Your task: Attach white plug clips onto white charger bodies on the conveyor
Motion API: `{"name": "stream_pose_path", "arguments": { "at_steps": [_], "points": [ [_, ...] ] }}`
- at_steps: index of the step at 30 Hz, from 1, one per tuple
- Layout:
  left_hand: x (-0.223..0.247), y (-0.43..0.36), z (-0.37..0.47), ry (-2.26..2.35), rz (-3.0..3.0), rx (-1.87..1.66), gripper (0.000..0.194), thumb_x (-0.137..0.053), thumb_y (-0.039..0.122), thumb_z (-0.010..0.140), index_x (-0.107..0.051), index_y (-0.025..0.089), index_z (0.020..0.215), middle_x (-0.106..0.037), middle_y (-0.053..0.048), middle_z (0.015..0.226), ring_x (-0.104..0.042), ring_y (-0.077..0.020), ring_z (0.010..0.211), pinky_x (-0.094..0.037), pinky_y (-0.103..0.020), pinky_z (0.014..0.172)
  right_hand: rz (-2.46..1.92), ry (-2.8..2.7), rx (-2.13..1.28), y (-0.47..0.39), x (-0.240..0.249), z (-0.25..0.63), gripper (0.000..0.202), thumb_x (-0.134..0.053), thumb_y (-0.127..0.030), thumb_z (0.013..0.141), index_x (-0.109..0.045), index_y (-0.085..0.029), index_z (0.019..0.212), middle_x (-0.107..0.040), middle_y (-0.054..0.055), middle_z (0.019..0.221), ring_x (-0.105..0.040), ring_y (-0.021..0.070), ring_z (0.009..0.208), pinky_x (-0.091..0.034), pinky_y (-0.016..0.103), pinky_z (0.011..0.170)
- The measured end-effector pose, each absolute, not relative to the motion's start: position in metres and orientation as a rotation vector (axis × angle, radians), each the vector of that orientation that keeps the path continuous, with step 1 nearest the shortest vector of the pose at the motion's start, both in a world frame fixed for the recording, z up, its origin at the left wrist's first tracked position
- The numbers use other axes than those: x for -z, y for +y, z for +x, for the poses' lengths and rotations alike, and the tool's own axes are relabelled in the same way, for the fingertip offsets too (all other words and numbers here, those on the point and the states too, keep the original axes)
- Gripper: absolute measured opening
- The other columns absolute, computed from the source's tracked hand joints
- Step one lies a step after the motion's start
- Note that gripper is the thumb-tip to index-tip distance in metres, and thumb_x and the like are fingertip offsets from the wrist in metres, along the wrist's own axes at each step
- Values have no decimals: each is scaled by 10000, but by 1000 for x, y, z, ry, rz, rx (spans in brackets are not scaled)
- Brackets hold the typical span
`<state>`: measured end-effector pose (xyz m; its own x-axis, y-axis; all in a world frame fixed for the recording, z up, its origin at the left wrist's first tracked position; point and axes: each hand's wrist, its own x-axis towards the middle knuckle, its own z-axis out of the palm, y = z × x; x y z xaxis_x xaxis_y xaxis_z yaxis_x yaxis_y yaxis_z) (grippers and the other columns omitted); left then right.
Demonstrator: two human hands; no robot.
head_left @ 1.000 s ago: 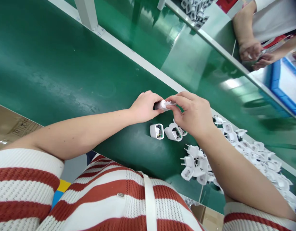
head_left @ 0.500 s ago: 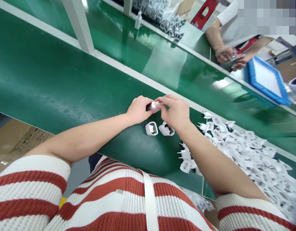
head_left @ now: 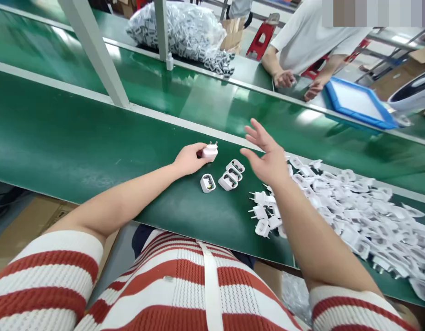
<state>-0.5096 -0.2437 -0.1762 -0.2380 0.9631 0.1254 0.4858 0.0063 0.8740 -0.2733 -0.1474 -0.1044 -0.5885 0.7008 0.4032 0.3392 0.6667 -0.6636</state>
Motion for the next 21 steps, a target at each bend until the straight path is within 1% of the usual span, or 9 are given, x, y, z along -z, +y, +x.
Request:
{"name": "stream_pose_path", "arguments": {
  "at_steps": [2, 5, 8, 10, 12, 14, 17, 19, 21],
  "points": [
    [170, -223, -523, 1806, 1492, -1129, 398, -795, 323, 787, -742, 171, 1152, -761, -59, 1031, -682, -241, 896, -513, -347, 832, -996, -2141, -574, -138, 101, -229, 427, -645, -307, 890, -706, -275, 1311, -708, 60, 1359, -704, 280, 1183, -550, 453, 1041],
    [162, -177, -553, 1999, 1538, -1148, 390, -775, 303, 812, -712, 173, 1174, -745, -52, 1088, -664, -244, 965, -491, -342, 885, -1494, -2088, -361, -127, 105, -166, 277, -639, -301, 854, -817, -241, 1057, -805, 82, 1043, -736, 314, 992, -560, 528, 957],
    [158, -133, -584, 2266, 1443, -1124, 401, -735, 275, 864, -650, 159, 1239, -717, -33, 1180, -609, -223, 1051, -437, -347, 980, -1678, -2120, -300, -128, 114, -131, 259, -645, -295, 822, -834, -246, 992, -806, 79, 959, -717, 306, 869, -564, 517, 874],
    [160, -113, -599, 2346, 1366, -1123, 421, -716, 309, 905, -600, 139, 1273, -694, 4, 1216, -551, -190, 1082, -372, -372, 1068, -1621, -2217, -245, -131, 120, -128, 277, -593, -282, 864, -832, -244, 998, -802, 80, 1029, -705, 296, 924, -558, 480, 882],
    [165, -101, -607, 2358, 1311, -1130, 459, -705, 367, 936, -556, 125, 1297, -673, 20, 1234, -504, -182, 1114, -321, -416, 1118, -1561, -2356, -147, -129, 126, -134, 337, -525, -269, 921, -814, -226, 1090, -781, 91, 1146, -676, 312, 1050, -534, 488, 938],
    [169, -96, -607, 2369, 1260, -1122, 636, -752, 407, 906, -469, 121, 1398, -630, -3, 1318, -453, -219, 1213, -292, -466, 1141, -1571, -2462, -91, -122, 132, -143, 355, -538, -300, 942, -784, -202, 1178, -741, 109, 1252, -639, 343, 1141, -505, 523, 991],
    [165, -112, -592, 2410, 1249, -1170, 1029, -835, 422, 805, -219, 86, 1558, -385, -67, 1592, -211, -287, 1454, -116, -539, 1238, -1676, -2510, -162, -105, 139, -151, 308, -711, -308, 832, -799, -185, 1100, -725, 135, 1214, -656, 348, 1068, -521, 519, 953],
    [151, -144, -575, 2311, 1409, -1254, 971, -787, 457, 818, -260, 99, 1551, -301, -73, 1640, -142, -289, 1503, -57, -521, 1269, -1692, -2492, -211, -98, 141, -153, 215, -739, -248, 782, -809, -183, 974, -725, 130, 1105, -671, 315, 972, -538, 480, 897],
    [132, -192, -553, 1986, 1718, -1262, 693, -675, 500, 878, -462, 185, 1458, -435, -71, 1554, -310, -284, 1460, -214, -485, 1252, -1623, -2414, -225, -101, 137, -157, 168, -703, -248, 812, -803, -196, 937, -711, 119, 1082, -666, 284, 943, -533, 452, 891]
  ]
}}
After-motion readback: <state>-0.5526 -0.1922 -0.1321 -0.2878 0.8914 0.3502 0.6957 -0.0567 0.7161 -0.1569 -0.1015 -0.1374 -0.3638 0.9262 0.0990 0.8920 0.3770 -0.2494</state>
